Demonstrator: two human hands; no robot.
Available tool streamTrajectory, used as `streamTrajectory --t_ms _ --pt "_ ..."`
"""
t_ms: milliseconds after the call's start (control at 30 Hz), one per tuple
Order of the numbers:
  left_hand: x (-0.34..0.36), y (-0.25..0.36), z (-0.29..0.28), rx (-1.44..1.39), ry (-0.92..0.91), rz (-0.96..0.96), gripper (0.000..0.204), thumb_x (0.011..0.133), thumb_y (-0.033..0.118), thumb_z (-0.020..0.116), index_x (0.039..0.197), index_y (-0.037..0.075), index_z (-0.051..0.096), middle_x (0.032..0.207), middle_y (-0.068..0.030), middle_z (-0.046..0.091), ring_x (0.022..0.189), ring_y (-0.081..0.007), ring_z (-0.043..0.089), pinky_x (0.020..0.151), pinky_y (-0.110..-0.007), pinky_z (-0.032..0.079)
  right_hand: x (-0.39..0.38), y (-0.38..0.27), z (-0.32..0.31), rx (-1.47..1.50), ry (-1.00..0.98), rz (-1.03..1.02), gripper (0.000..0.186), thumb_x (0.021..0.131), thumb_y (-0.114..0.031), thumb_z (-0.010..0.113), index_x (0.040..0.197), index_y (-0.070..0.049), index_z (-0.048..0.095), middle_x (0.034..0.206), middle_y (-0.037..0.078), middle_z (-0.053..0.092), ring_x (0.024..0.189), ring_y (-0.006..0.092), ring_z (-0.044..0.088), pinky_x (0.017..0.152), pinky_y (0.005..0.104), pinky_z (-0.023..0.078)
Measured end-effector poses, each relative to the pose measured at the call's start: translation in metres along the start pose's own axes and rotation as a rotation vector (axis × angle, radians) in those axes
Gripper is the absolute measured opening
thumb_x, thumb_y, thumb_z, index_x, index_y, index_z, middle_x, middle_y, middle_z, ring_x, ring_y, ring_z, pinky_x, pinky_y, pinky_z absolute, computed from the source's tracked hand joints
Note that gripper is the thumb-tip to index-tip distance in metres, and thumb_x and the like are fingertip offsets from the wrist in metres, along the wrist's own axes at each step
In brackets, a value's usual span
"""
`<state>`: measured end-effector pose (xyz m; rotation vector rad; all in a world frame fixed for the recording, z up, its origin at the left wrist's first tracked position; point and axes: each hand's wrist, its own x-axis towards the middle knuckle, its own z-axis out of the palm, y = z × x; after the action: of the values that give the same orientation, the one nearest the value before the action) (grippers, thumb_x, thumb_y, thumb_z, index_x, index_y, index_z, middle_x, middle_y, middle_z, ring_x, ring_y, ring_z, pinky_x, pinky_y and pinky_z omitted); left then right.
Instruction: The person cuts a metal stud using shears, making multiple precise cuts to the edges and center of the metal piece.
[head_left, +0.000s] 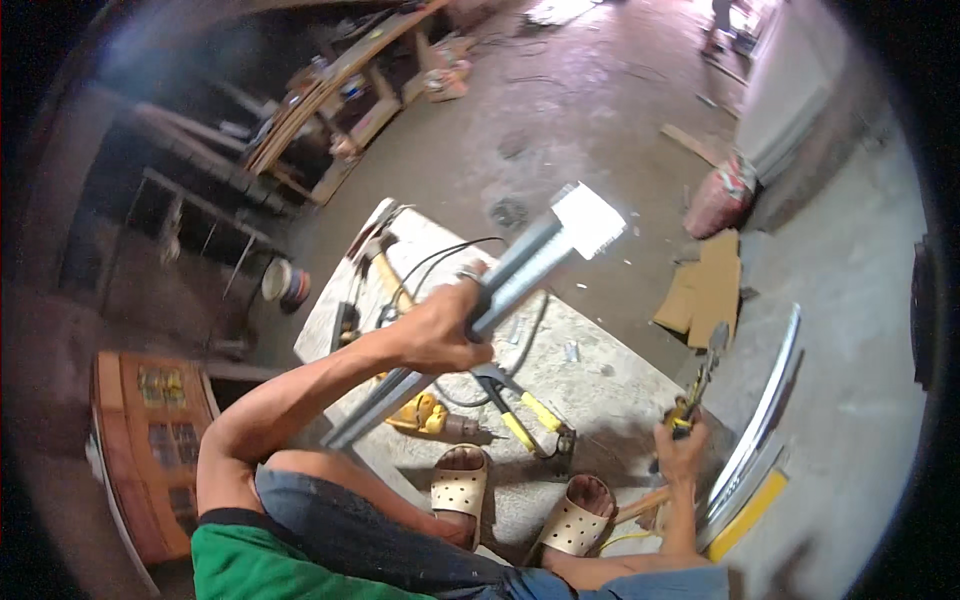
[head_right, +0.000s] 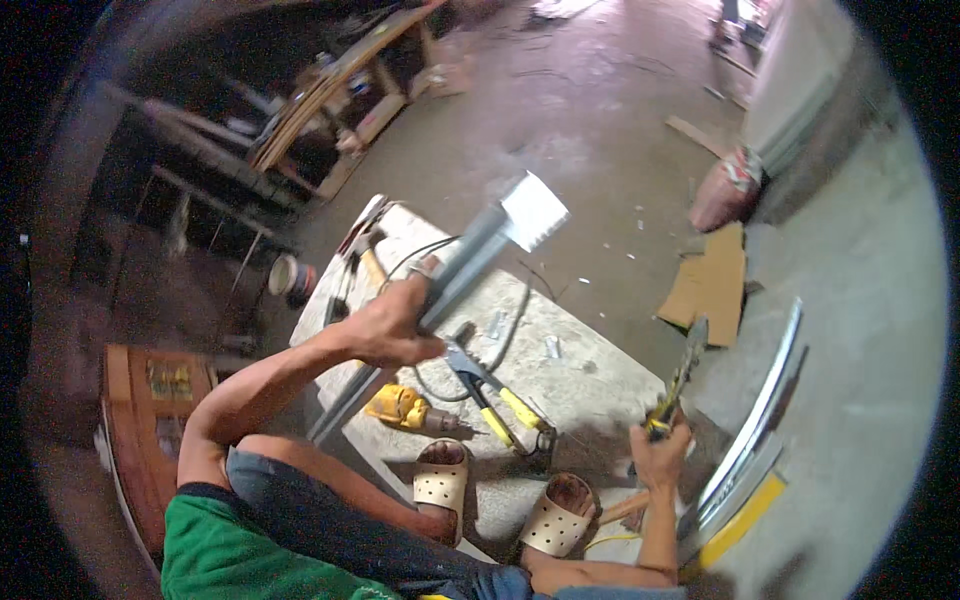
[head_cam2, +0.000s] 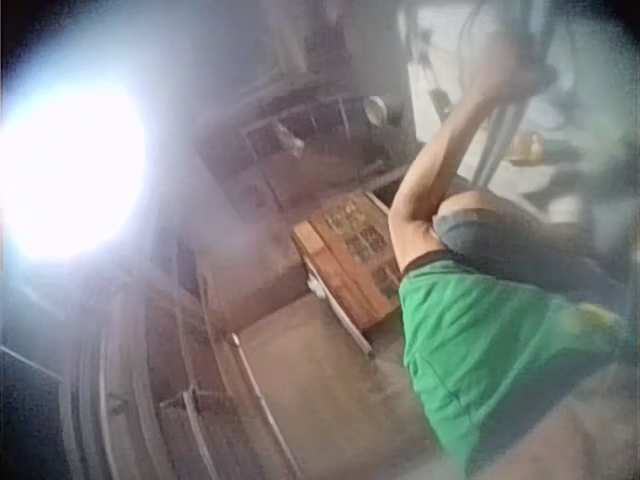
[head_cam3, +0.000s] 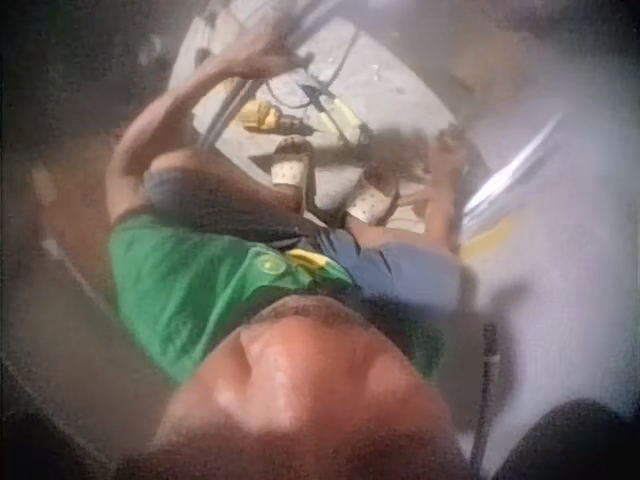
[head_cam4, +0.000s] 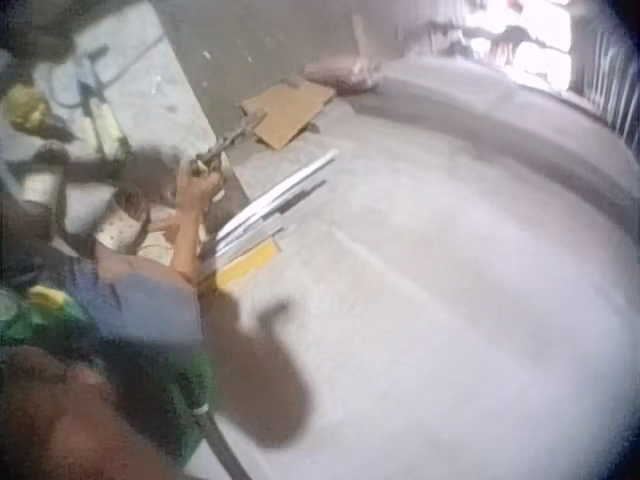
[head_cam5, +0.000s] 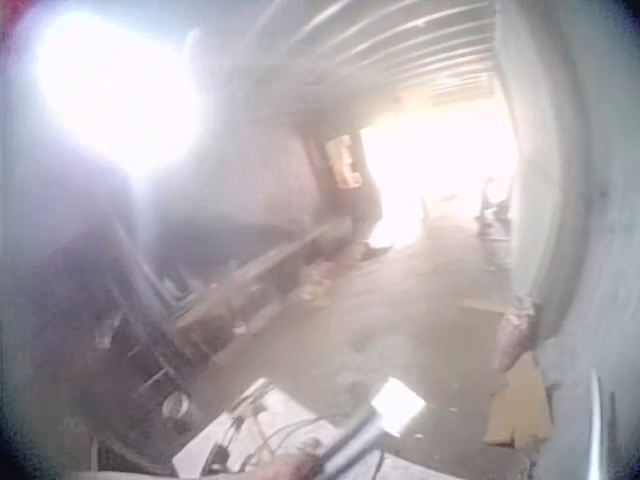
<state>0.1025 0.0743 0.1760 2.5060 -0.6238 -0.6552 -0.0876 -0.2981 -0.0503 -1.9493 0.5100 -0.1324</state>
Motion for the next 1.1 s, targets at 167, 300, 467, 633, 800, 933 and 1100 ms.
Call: streamTrajectory --t_ms 167,300,467,633,800,933,1100 --pt "-0.023 -0.005 0.027 0.050 -0.217 -0.072 0.052 0.070 0.008 0.064 0.115 -0.010 0.047 0.080 -0.0250 0.063 0.076 -0.0419 0.063 0.068 -0.048 0.051 -0.023 -0.031 -0.022 0.114 -0.389 0.340 0.036 0.084 -0.023 0.064 0.107 0.001 0.050 0.093 0.012 0.058 0.081 0.0218 0.058 0.073 0.0336 0.049" --pt "-0.036 -0.033 0.051 0.177 -0.229 0.056 0.062 0.069 0.009 0.067 0.123 -0.006 0.040 0.078 -0.0216 0.061 0.076 -0.0415 0.063 0.064 -0.049 0.049 -0.047 -0.005 -0.041 -0.542 -0.401 0.061 0.039 0.084 -0.023 0.062 0.110 0.003 0.049 0.103 0.019 0.056 0.096 0.0293 0.057 0.087 0.0395 0.046" --pt "-0.039 -0.051 0.062 0.340 -0.325 0.144 0.070 0.073 0.020 0.071 0.129 -0.003 0.036 0.092 -0.0189 0.057 0.084 -0.0379 0.063 0.069 -0.045 0.049 -0.060 -0.034 -0.062 -0.523 -0.503 -0.186 0.044 0.082 -0.016 0.059 0.120 0.004 0.047 0.111 0.024 0.054 0.103 0.0361 0.054 0.093 0.0432 0.041" --pt "-0.045 -0.075 0.080 0.416 -0.238 0.284 0.059 0.083 0.016 0.061 0.133 0.000 0.036 0.096 -0.0151 0.054 0.088 -0.0329 0.059 0.079 -0.043 0.047 -0.046 -0.095 -0.086 -0.477 -0.682 -0.078 0.055 0.070 -0.011 0.062 0.121 0.004 0.047 0.104 0.021 0.057 0.099 0.0368 0.057 0.092 0.0418 0.045" --pt "-0.044 -0.087 0.092 0.418 -0.314 0.229 0.060 0.084 0.016 0.060 0.137 0.002 0.037 0.100 -0.0172 0.056 0.095 -0.0342 0.059 0.084 -0.042 0.047 -0.036 -0.136 -0.079 -0.413 -0.746 0.076 0.051 0.070 -0.012 0.064 0.117 0.003 0.052 0.099 0.016 0.063 0.093 0.0258 0.062 0.087 0.0369 0.048" --pt "-0.047 -0.105 0.087 0.370 -0.167 0.261 0.057 0.077 0.008 0.063 0.131 0.001 0.044 0.102 -0.0164 0.058 0.102 -0.0318 0.058 0.090 -0.041 0.045 -0.030 -0.161 -0.079 -0.464 -0.863 0.158 0.036 0.069 -0.006 0.058 0.105 0.000 0.059 0.082 0.011 0.063 0.075 0.0155 0.059 0.069 0.0318 0.049" --pt "-0.055 -0.112 0.083 0.395 -0.088 0.212 0.048 0.073 0.002 0.063 0.118 -0.001 0.047 0.106 -0.0163 0.055 0.108 -0.0336 0.054 0.091 -0.042 0.040 -0.002 -0.172 -0.072 -0.541 -1.103 0.049 0.060 0.069 -0.009 0.059 0.127 0.001 0.049 0.108 0.022 0.061 0.106 0.0332 0.058 0.095 0.0372 0.044"
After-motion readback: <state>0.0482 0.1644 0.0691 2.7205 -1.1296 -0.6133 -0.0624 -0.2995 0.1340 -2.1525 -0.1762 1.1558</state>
